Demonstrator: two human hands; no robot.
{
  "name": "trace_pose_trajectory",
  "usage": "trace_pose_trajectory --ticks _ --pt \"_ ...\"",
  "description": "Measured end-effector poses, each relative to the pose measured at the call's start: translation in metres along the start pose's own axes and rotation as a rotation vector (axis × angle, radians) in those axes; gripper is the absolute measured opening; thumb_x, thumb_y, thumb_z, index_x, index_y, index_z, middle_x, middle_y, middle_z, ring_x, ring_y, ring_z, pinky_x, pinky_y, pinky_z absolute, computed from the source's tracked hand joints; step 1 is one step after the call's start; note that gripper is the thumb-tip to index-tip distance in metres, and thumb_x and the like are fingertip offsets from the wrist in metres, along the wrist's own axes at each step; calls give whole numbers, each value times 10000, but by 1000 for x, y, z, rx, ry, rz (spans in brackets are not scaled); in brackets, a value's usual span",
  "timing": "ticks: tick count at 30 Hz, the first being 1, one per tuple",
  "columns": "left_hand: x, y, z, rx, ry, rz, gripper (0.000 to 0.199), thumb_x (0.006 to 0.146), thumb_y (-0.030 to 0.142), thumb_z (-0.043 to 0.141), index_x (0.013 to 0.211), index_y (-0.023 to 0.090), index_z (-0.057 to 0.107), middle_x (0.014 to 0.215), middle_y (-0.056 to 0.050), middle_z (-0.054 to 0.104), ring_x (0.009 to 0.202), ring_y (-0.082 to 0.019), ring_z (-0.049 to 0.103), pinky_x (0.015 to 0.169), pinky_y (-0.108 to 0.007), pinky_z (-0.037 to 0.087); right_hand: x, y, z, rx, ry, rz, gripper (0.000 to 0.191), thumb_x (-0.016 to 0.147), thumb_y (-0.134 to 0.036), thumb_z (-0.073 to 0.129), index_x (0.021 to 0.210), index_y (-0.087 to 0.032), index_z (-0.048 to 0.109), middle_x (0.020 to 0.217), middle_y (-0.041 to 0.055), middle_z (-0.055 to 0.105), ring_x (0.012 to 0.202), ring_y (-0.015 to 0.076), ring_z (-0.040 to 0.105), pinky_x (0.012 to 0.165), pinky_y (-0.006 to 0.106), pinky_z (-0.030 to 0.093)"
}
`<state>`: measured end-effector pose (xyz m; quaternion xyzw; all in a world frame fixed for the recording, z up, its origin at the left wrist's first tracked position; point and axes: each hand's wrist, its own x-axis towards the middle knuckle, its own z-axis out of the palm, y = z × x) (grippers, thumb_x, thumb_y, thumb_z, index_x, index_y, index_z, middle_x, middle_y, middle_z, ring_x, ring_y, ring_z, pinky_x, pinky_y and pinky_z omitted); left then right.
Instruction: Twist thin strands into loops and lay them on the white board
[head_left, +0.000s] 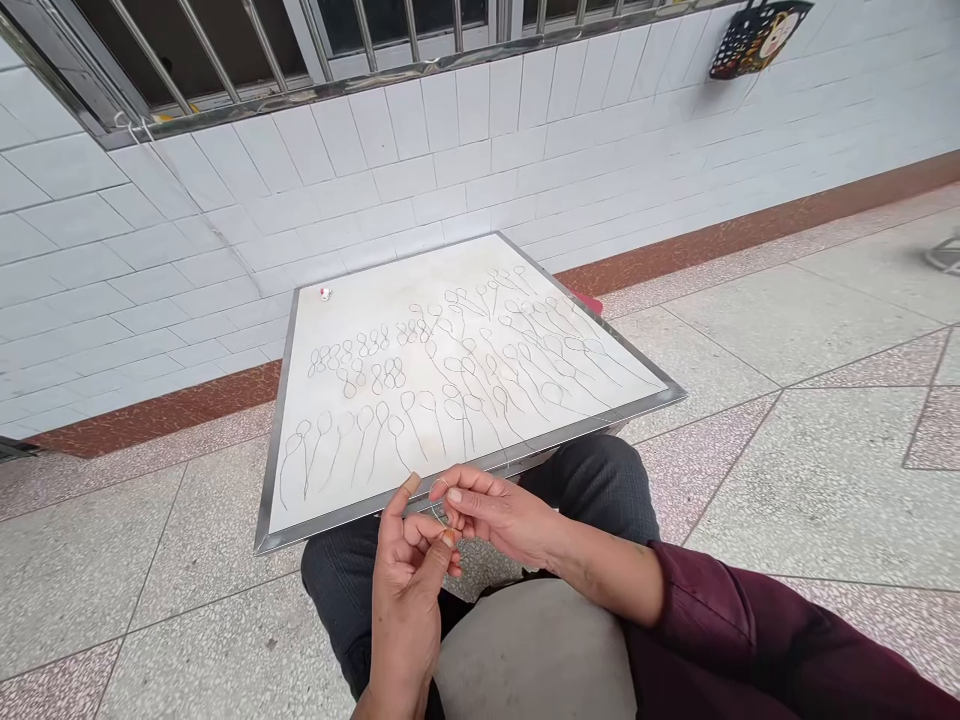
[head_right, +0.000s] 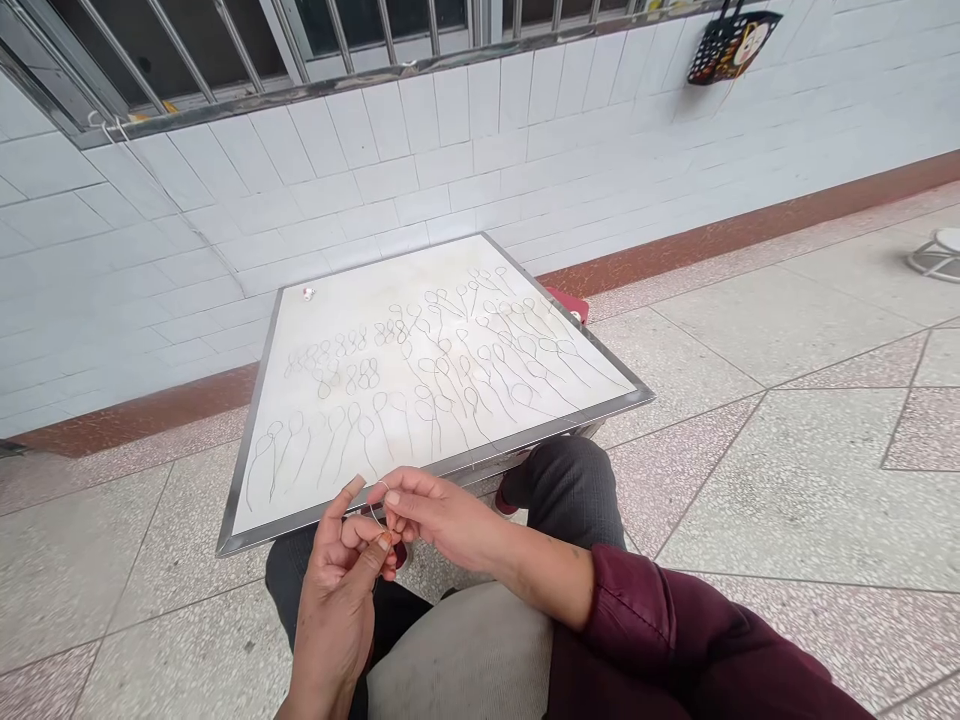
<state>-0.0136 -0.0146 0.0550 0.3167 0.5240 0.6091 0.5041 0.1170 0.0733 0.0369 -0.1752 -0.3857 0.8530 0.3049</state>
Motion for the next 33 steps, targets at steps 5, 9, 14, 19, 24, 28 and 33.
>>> trace_pose_trajectory --ticks 5,9,14,19,24,28,33 --pt "0 1 -1 2 17 -2 611 845 314 756 1401 251 510 727 45 616 637 -118 525 624 -242 447 0 2 -2 100 38 0 268 855 -432 789 891 -186 689 789 -9 604 729 107 547 735 261 421" --pt "1 0 -1 -22 27 -10 596 824 308 770 1372 253 541 719 48 611 640 -117 517 606 -231 440 1 4 -5 131 38 4 254 871 -431 772 947 -198 706 791 -6 620 753 122 571 764 275 442" --pt "3 -3 -2 -31 6 -5 586 832 289 763 1371 242 539 737 36 625 663 -125 538 616 -239 456 2 5 -4 114 27 -2 286 876 -461 757 1002 -211 700 778 -20 598 720 114 554 769 283 437" --pt "6 -4 -5 -16 -13 -15 615 838 284 766 1397 233 515 732 40 635 672 -126 571 669 -259 492 2 3 -4 -17 37 -66 279 894 -477 729 997 -220 694 806 -22 580 747 110 536 769 274 429" --pt "7 -1 -4 -36 -8 -68 694 800 305 802 1420 223 502 726 34 645 677 -141 614 636 -258 497 2 1 -2 -211 -1 -27 309 877 -472 738 1010 -201 672 748 -27 607 669 114 541 659 271 433" --pt "6 3 -4 -32 -7 -114 723 772 316 822 1418 226 510 740 28 660 695 -145 629 630 -253 502 2 0 -1 -237 13 10 319 879 -477 723 1015 -196 664 737 -21 631 656 121 582 637 279 458" --pt "7 5 -5 -50 -25 -142 679 771 297 823 1386 227 544 786 21 667 672 -124 609 651 -264 520 4 1 -4 -315 33 1 282 890 -442 707 1022 -195 672 763 -12 649 705 128 615 683 291 492"
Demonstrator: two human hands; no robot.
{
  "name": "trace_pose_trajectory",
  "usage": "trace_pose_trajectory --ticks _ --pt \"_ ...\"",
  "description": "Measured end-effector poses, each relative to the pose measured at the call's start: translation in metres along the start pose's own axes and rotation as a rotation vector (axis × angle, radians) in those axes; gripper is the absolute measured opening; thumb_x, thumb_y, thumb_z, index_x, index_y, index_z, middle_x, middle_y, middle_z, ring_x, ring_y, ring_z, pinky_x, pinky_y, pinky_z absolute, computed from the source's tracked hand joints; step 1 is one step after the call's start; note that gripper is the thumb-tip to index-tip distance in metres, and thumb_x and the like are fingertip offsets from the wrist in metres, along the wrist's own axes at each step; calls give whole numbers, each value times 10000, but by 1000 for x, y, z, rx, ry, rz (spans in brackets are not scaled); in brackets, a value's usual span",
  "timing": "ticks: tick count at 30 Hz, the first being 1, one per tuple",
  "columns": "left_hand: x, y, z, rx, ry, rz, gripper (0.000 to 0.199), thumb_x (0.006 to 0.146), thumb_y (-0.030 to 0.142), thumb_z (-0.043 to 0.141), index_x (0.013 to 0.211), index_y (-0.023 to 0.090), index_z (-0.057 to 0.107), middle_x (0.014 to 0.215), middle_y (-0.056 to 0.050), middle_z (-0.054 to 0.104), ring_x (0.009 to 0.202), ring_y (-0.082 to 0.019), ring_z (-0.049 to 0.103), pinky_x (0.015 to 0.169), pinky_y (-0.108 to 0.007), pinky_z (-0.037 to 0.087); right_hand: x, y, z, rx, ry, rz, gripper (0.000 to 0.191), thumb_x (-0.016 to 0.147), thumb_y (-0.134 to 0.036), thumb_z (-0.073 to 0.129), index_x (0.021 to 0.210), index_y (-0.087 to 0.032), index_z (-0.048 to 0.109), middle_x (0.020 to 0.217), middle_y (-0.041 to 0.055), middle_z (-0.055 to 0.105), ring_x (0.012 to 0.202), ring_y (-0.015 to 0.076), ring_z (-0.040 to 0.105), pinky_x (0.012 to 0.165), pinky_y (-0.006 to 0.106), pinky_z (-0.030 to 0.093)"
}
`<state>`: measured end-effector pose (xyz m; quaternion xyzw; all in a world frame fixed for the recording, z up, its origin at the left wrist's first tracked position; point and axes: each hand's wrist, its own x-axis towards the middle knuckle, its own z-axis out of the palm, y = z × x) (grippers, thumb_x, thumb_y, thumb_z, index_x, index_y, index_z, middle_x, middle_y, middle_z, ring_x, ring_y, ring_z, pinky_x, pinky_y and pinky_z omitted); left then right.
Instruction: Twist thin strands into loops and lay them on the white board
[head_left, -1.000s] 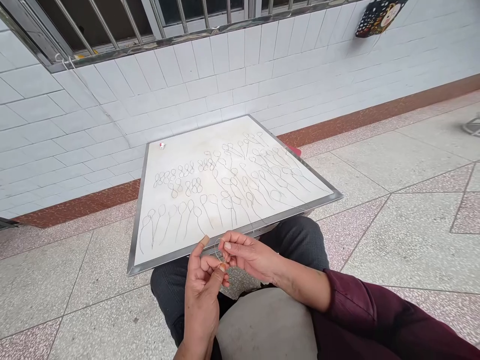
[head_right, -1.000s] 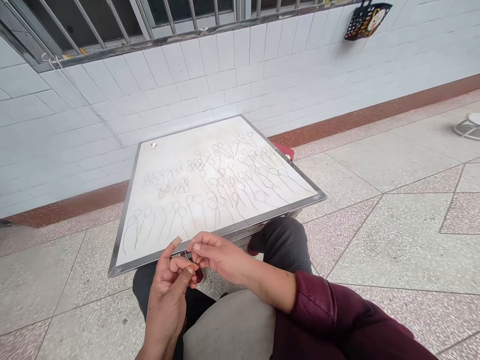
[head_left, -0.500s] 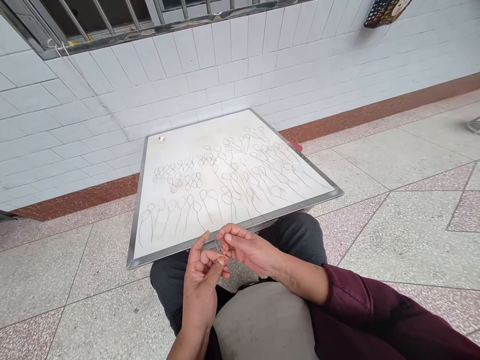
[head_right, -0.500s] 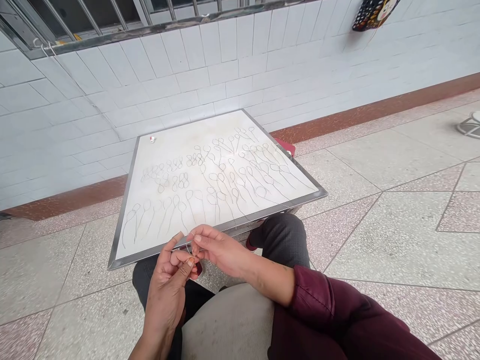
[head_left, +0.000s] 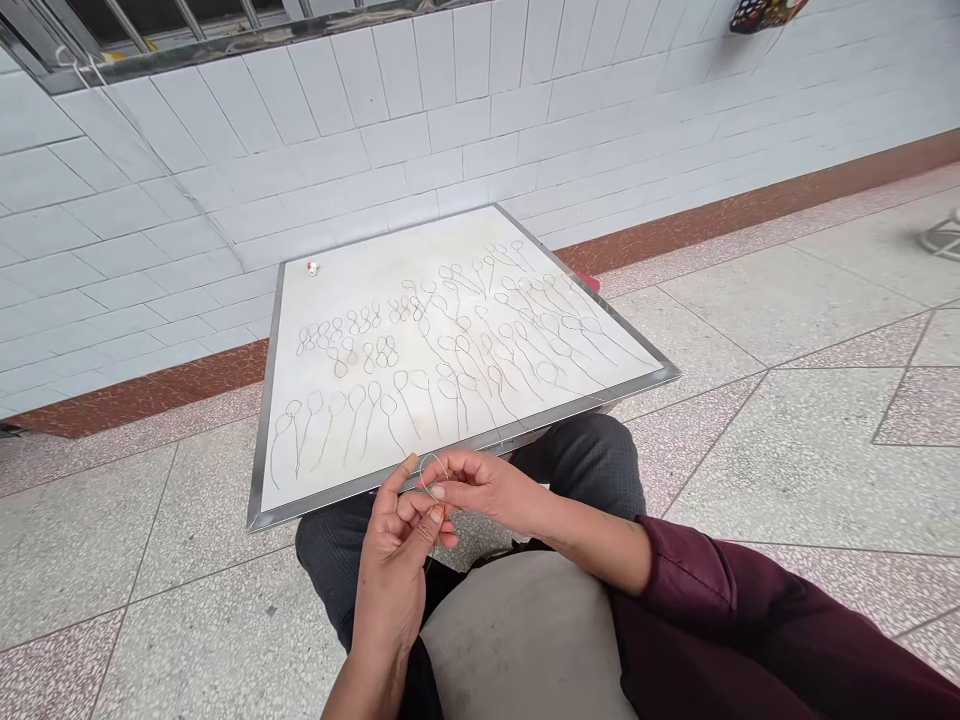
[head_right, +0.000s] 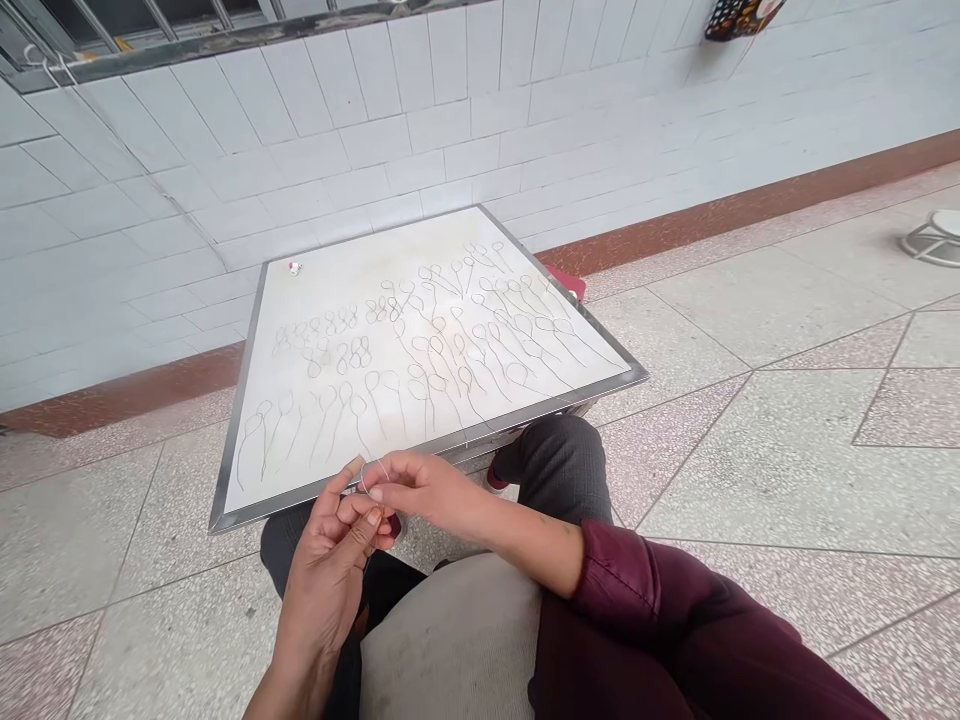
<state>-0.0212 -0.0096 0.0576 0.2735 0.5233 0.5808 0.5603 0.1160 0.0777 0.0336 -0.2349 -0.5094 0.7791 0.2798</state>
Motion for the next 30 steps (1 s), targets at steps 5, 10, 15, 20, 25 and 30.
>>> trace_pose_trajectory --ticks 5,10,15,20,25,30 --pt "1 1 0 -48 -17 -10 626 797 337 803 1365 215 571 788 7 654 725 -147 621 655 -281 536 1 0 -2 -70 22 -54 220 899 -386 692 1004 -194 671 745 -23 646 710 125 614 688 287 502" --pt "2 -1 0 -44 -4 -18 536 779 283 827 1276 219 637 746 25 649 708 -128 610 672 -269 551 1 -1 -1 -46 -24 -98 194 923 -366 669 1023 -200 662 759 -26 660 669 115 634 663 280 520" --pt "5 -1 -1 -86 -1 -66 520 729 252 865 1211 208 674 739 34 649 665 -113 623 636 -249 552 2 0 -2 -16 -72 -111 207 924 -377 679 1031 -200 669 857 -11 687 672 105 651 663 275 542" --pt "6 1 -2 -123 -10 -111 516 720 276 873 1191 189 682 761 21 660 665 -107 631 613 -230 553 4 3 -5 -4 -96 -118 211 929 -373 675 1055 -204 668 949 5 707 700 101 664 663 261 551" --pt "8 2 -3 -66 -2 -129 462 692 301 887 1097 176 703 721 27 643 632 -116 627 580 -247 565 4 4 -5 -32 -90 -131 175 931 -324 678 1062 -208 682 848 -21 689 673 92 652 663 251 541" --pt "9 4 -4 -28 -20 -168 482 647 276 909 1071 174 705 719 11 675 611 -117 630 558 -233 548 5 -1 -3 -23 -151 -128 187 935 -357 669 1039 -203 689 845 -13 688 654 95 635 642 258 533"
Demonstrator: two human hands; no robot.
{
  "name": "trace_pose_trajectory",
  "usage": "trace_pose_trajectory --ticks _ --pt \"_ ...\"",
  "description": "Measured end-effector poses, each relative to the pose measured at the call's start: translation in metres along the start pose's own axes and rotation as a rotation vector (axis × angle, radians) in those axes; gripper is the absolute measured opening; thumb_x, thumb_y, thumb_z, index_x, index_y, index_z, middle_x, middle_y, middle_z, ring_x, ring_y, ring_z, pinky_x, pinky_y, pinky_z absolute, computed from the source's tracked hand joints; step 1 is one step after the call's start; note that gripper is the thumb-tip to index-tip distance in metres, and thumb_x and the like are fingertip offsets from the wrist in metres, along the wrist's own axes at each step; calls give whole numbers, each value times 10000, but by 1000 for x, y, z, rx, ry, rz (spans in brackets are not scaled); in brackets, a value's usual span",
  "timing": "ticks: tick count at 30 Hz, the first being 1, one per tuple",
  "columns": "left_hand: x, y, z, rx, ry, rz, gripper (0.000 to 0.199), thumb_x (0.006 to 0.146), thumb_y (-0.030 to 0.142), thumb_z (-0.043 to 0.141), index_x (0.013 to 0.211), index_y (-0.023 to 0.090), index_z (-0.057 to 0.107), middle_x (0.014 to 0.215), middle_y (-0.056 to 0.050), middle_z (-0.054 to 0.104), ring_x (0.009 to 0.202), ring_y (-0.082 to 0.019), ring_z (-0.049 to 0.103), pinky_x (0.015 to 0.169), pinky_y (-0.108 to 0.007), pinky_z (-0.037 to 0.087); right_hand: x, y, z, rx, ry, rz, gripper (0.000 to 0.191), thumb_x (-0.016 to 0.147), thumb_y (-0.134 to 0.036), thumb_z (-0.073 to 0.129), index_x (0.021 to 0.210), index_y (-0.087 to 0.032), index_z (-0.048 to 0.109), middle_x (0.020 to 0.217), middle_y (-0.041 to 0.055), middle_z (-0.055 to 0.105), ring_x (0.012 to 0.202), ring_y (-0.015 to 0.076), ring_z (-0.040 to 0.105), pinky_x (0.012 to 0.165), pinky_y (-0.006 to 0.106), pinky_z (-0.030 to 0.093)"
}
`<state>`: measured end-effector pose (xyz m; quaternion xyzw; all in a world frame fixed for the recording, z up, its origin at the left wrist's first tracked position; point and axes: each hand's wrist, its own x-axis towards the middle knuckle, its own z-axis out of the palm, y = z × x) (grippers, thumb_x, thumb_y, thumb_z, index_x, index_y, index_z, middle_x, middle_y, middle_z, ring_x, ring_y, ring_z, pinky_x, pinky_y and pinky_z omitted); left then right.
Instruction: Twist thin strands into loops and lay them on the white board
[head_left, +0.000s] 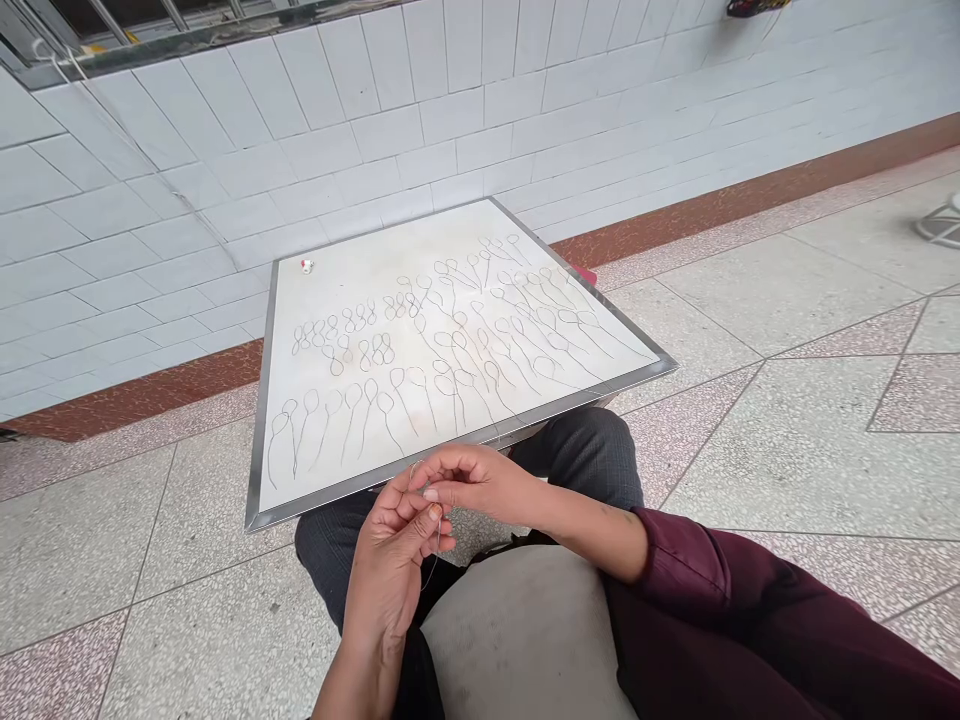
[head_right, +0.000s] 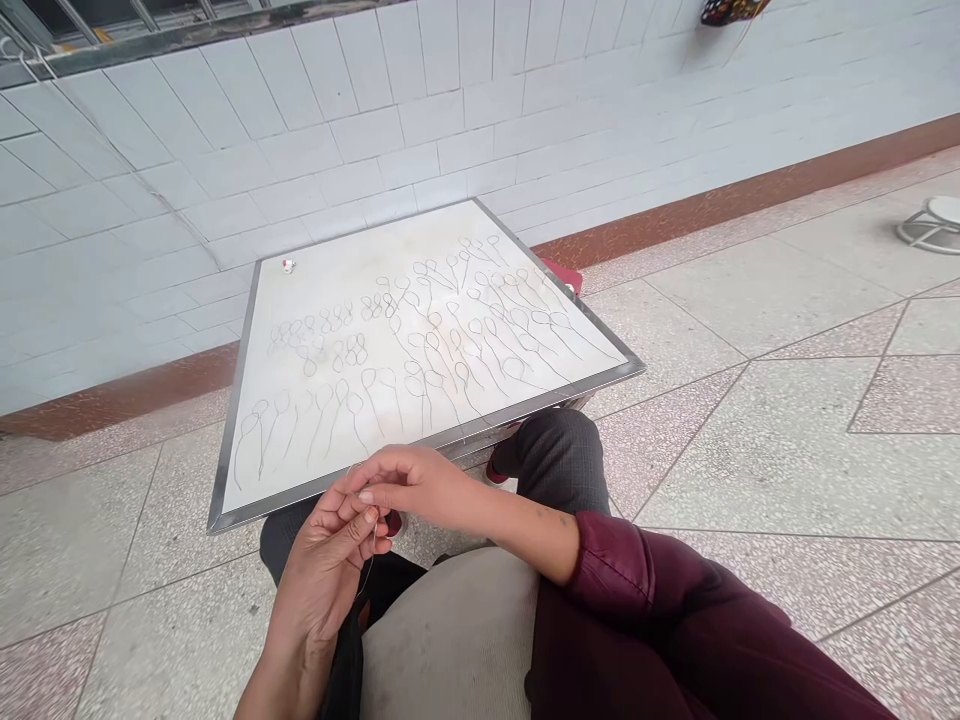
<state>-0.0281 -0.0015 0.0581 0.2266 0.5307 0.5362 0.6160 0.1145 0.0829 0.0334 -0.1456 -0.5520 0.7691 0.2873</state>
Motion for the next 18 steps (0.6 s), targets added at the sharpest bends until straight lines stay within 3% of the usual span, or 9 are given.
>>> trace_pose_trajectory --ticks 3,8,12,15,18 --pt "1 4 -1 13 -5 5 559 645 256 907 1152 178 685 724 0 700 611 -123 638 574 -237 539 1 -3 1 -45 40 -7 221 927 -385 679 1066 -213 679 839 -17 676 660 96 618 646 256 519" --pt "6 12 -2 -67 67 180 665 704 232 872 1318 234 617 755 34 705 677 -121 660 698 -261 544 2 -2 1 -111 221 -26 319 968 -504 598 1098 -214 582 830 -27 609 678 98 552 646 252 458" --pt "12 15 0 -132 173 311 648 699 244 875 1297 235 626 737 52 687 728 -121 663 768 -264 532 4 10 9 -84 135 46 428 914 -612 618 1002 -201 540 904 8 631 792 130 576 747 299 477" --pt "16 14 0 -149 256 376 623 684 247 880 1261 222 646 723 54 677 760 -117 658 801 -256 518 6 20 20 -57 141 89 464 811 -589 749 976 -209 539 889 -4 619 810 144 586 768 318 496" --pt "17 11 0 -142 293 367 639 669 239 882 1262 217 645 726 54 670 740 -111 648 761 -240 516 10 26 30 -53 159 87 393 832 -525 744 974 -219 542 835 -18 624 763 144 596 748 321 509"
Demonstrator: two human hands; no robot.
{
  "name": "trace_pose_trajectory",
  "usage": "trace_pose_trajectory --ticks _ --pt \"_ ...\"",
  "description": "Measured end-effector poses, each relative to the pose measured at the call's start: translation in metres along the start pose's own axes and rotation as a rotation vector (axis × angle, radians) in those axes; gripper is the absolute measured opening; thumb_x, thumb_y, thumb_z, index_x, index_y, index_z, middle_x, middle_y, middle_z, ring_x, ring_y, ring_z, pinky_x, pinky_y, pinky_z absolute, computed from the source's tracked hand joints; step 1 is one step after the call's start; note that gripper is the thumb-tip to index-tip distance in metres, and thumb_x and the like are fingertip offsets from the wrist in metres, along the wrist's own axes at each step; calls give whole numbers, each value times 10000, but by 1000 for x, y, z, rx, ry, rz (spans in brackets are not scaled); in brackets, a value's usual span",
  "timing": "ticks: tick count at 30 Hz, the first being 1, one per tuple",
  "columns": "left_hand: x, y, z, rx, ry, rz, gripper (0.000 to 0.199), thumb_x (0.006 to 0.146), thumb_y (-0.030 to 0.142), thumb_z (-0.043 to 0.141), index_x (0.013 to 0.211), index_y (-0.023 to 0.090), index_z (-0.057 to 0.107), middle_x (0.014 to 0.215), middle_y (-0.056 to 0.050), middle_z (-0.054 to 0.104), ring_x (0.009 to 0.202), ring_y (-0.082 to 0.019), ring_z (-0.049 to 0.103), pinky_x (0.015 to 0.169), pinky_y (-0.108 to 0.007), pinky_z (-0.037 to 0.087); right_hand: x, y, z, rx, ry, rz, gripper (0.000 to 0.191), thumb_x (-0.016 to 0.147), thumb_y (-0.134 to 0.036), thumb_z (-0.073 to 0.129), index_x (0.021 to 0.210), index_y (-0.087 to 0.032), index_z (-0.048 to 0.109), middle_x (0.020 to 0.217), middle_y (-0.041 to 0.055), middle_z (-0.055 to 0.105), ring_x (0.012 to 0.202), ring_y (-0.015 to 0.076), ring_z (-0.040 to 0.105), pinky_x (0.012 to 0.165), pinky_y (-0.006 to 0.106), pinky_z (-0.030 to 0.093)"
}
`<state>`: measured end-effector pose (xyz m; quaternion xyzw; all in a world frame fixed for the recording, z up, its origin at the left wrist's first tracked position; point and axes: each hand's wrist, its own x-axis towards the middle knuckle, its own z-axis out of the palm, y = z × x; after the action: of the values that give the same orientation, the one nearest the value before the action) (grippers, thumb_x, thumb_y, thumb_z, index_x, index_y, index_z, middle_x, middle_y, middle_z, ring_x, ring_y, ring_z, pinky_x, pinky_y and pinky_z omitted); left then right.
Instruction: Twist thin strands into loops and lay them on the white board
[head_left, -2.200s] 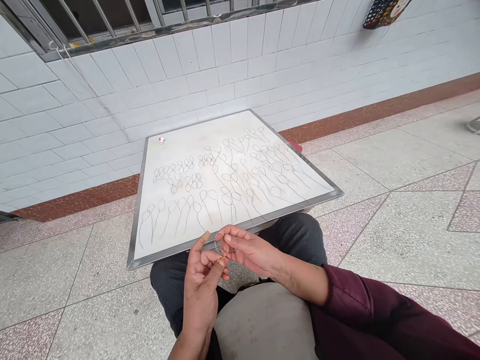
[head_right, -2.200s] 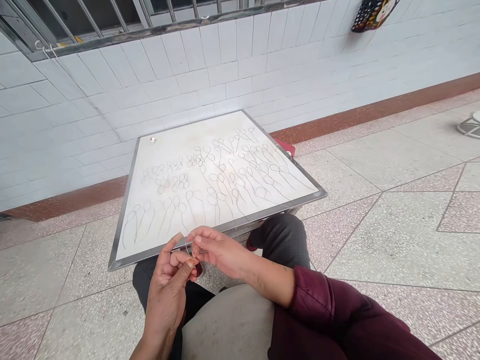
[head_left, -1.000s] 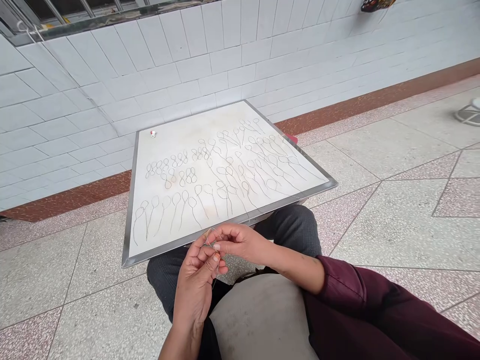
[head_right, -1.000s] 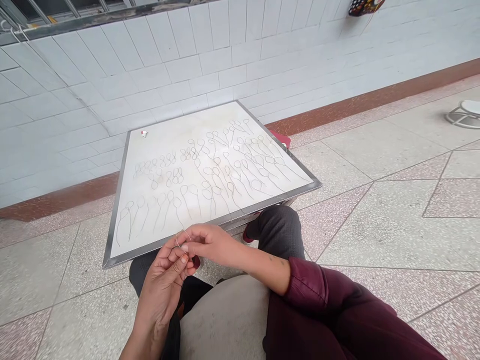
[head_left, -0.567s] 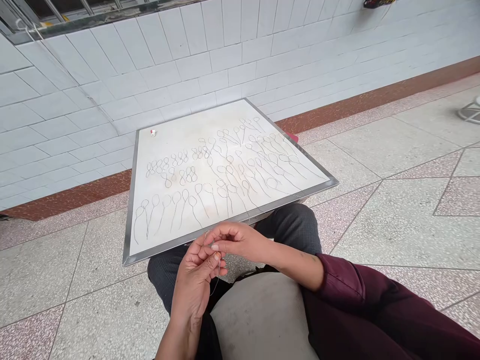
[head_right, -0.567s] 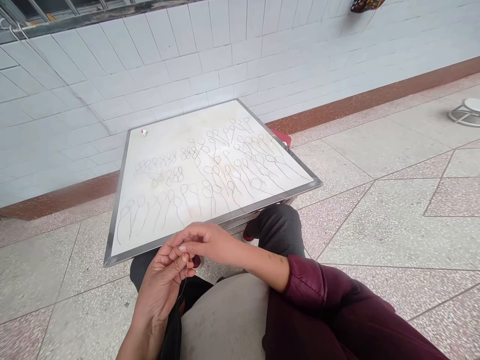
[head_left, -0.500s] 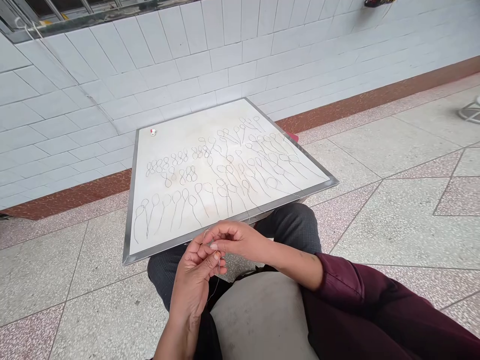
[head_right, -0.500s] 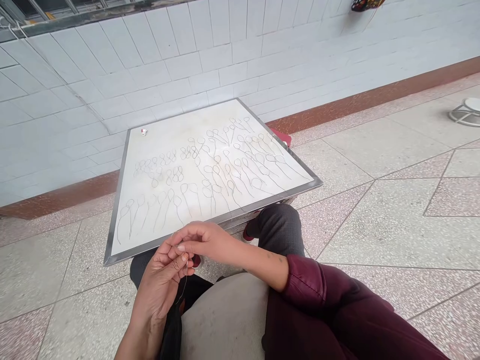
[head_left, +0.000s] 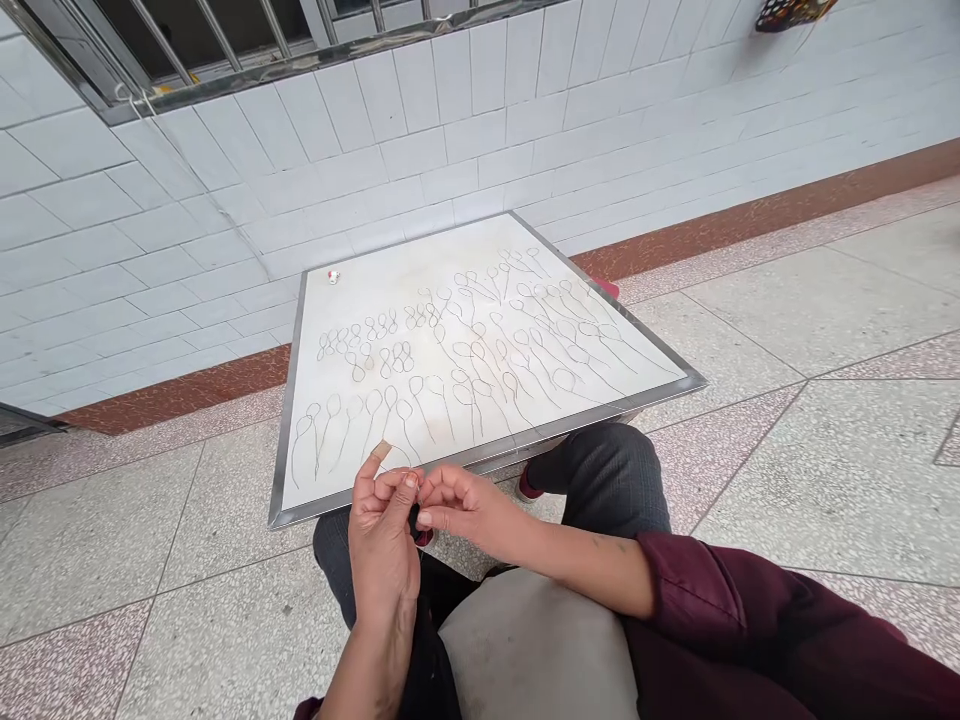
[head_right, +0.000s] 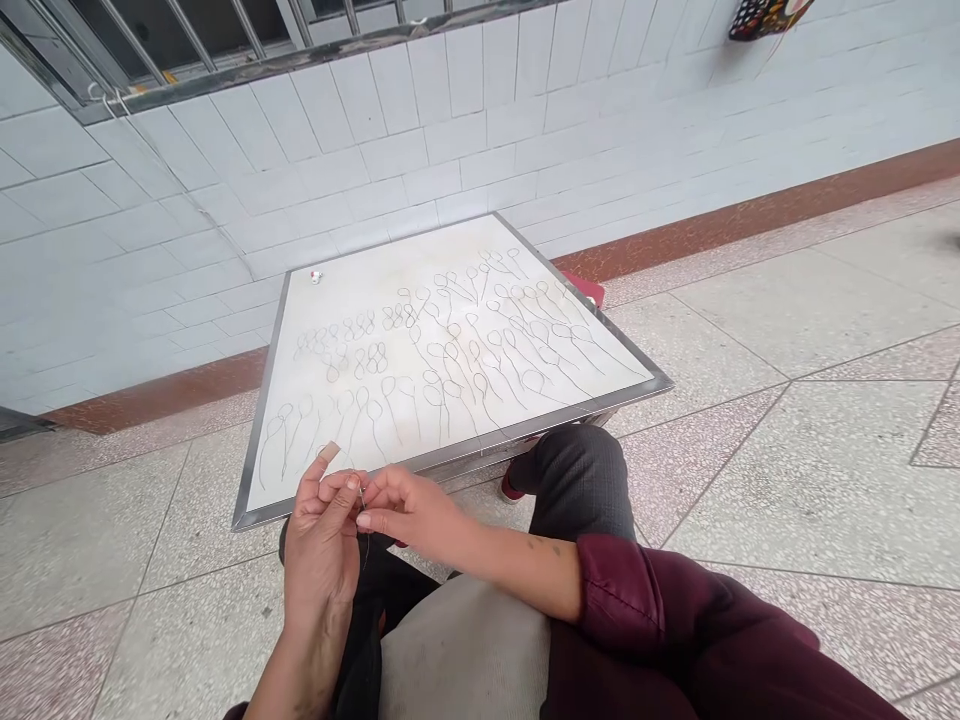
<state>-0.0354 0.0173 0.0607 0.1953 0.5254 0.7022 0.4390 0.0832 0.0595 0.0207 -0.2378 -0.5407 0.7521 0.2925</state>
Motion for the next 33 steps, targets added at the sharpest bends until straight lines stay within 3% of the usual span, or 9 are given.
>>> trace_pose_trajectory --ticks 4,10,15,23,27,33 --pt "-1 0 -3 3 -3 -26 662 665 247 882 1278 223 634 731 55 653 661 -106 615 616 -221 488 1 1 5 -111 15 -99 178 929 -380 620 904 -215 558 757 -26 613 718 143 599 731 310 506" --pt "0 0 -10 1 -42 -16 650 658 223 887 1260 191 643 692 52 654 697 -114 629 719 -244 505 -1 4 0 -616 26 -313 161 987 -213 481 895 -215 614 819 -4 623 777 154 564 732 284 440" --pt "-4 -4 -13 8 -41 57 651 704 236 866 1299 215 602 699 62 652 642 -110 622 636 -228 497 -2 7 3 -608 17 -233 169 994 -229 495 869 -208 608 793 -6 641 739 147 587 696 264 444" --pt "-8 -8 -17 116 -2 143 739 805 278 800 1462 239 463 752 35 675 730 -139 651 661 -244 526 1 13 6 -478 -44 -172 314 1027 -372 447 781 -211 558 699 -13 608 642 138 571 647 257 457" --pt "-7 -5 -21 113 5 143 743 791 269 806 1455 227 475 708 57 647 649 -108 613 674 -239 514 0 20 5 -695 -61 -239 244 1019 -325 444 860 -217 594 748 5 624 713 168 578 671 274 424" --pt "-4 0 -31 154 90 154 755 767 284 804 1446 195 486 714 45 662 633 -109 594 665 -245 498 -4 28 11 -739 -161 -126 222 1010 -234 438 1050 -228 656 712 -14 667 685 166 619 681 271 451"
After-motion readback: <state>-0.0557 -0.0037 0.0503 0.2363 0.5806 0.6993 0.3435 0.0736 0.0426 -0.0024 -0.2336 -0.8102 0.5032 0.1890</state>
